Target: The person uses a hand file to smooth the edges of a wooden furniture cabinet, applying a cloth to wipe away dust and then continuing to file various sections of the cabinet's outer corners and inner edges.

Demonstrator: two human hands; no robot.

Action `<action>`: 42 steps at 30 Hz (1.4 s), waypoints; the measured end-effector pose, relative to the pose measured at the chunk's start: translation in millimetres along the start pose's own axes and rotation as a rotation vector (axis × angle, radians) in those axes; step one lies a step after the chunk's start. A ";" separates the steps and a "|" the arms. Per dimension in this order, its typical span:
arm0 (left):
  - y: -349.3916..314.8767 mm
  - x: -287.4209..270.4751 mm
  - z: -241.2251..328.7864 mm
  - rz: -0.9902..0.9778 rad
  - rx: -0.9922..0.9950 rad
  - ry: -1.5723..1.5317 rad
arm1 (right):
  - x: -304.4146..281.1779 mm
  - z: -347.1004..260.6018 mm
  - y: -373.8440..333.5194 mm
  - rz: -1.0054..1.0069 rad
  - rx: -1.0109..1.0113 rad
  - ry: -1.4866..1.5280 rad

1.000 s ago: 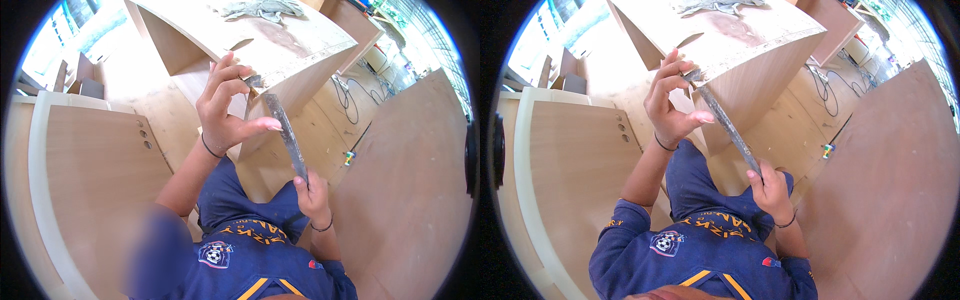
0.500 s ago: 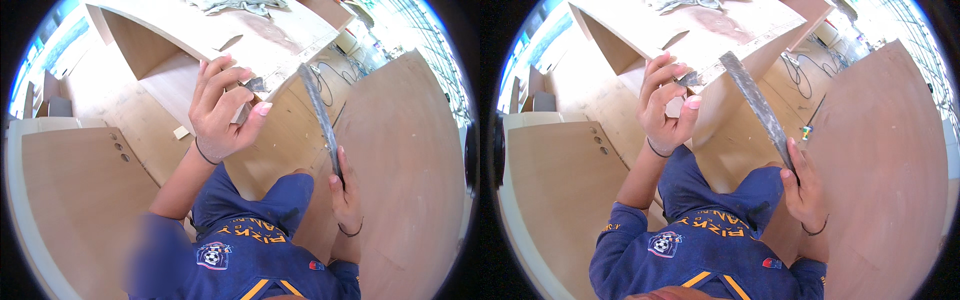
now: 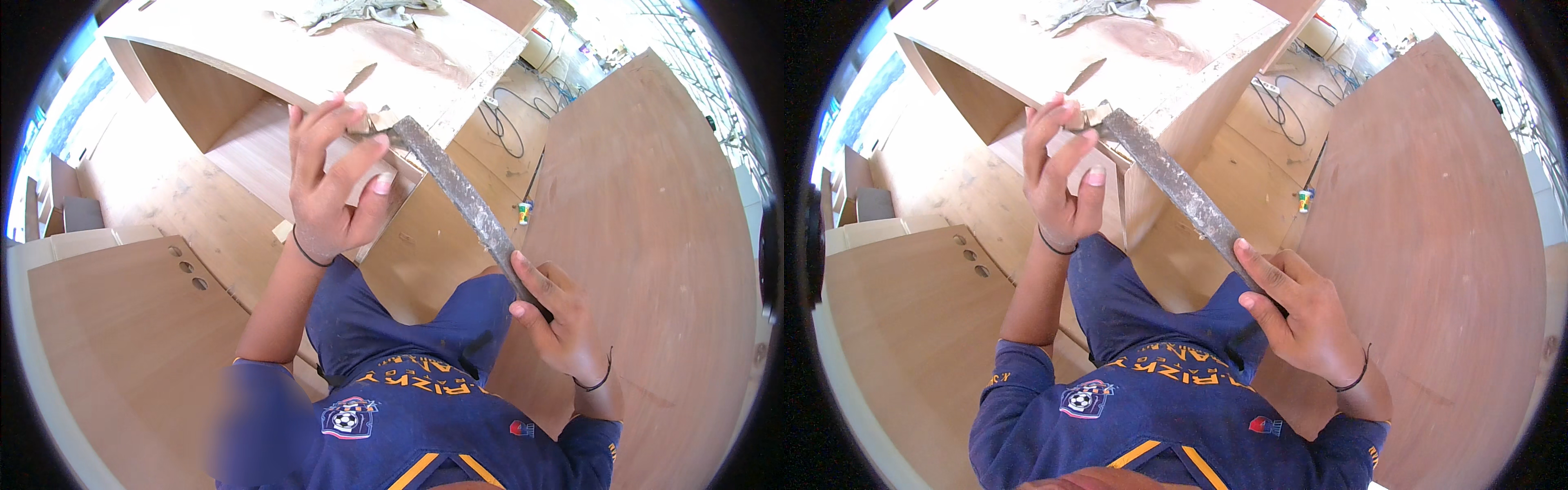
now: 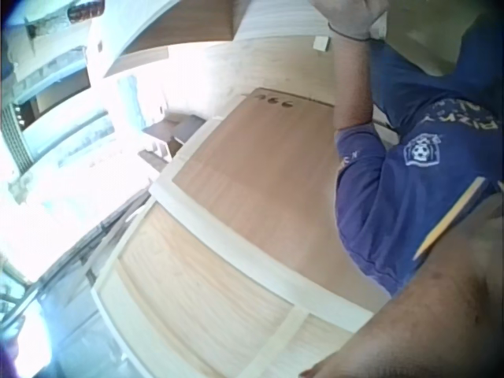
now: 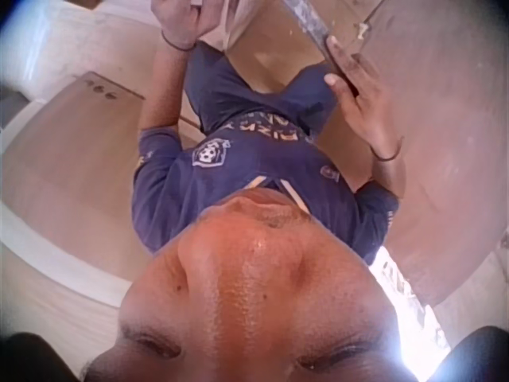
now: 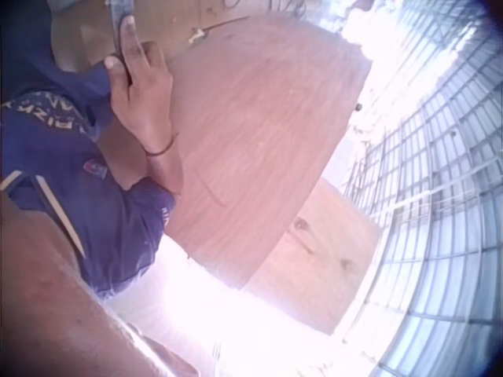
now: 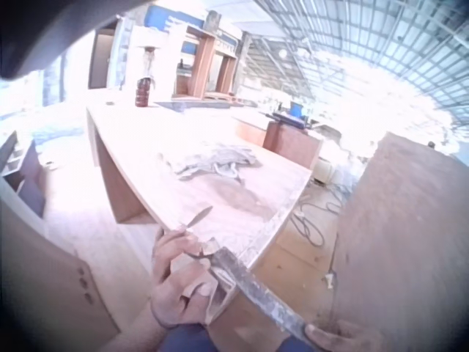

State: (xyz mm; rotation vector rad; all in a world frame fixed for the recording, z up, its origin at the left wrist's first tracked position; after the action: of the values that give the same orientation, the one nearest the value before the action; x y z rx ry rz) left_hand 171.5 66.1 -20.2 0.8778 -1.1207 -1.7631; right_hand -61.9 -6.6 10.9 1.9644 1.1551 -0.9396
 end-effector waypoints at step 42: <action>14.0 7.8 27.4 -0.053 -0.235 -0.078 | 74.7 65.4 1.3 0.109 -0.049 0.677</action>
State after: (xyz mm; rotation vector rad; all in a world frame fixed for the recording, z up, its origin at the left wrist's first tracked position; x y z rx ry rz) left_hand 148.4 64.7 1.5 0.7069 -0.9226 -1.9405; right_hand -50.7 -28.7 -85.2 2.3515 1.3802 -0.1694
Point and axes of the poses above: each hand's wrist, its own y-axis towards the middle knuckle, its own x-axis out of the palm, z = x × y, the point moved 9 cm from there along y, towards the middle knuckle, and after that the axes turned 7 degrees about -x, right-handed, at the moved point
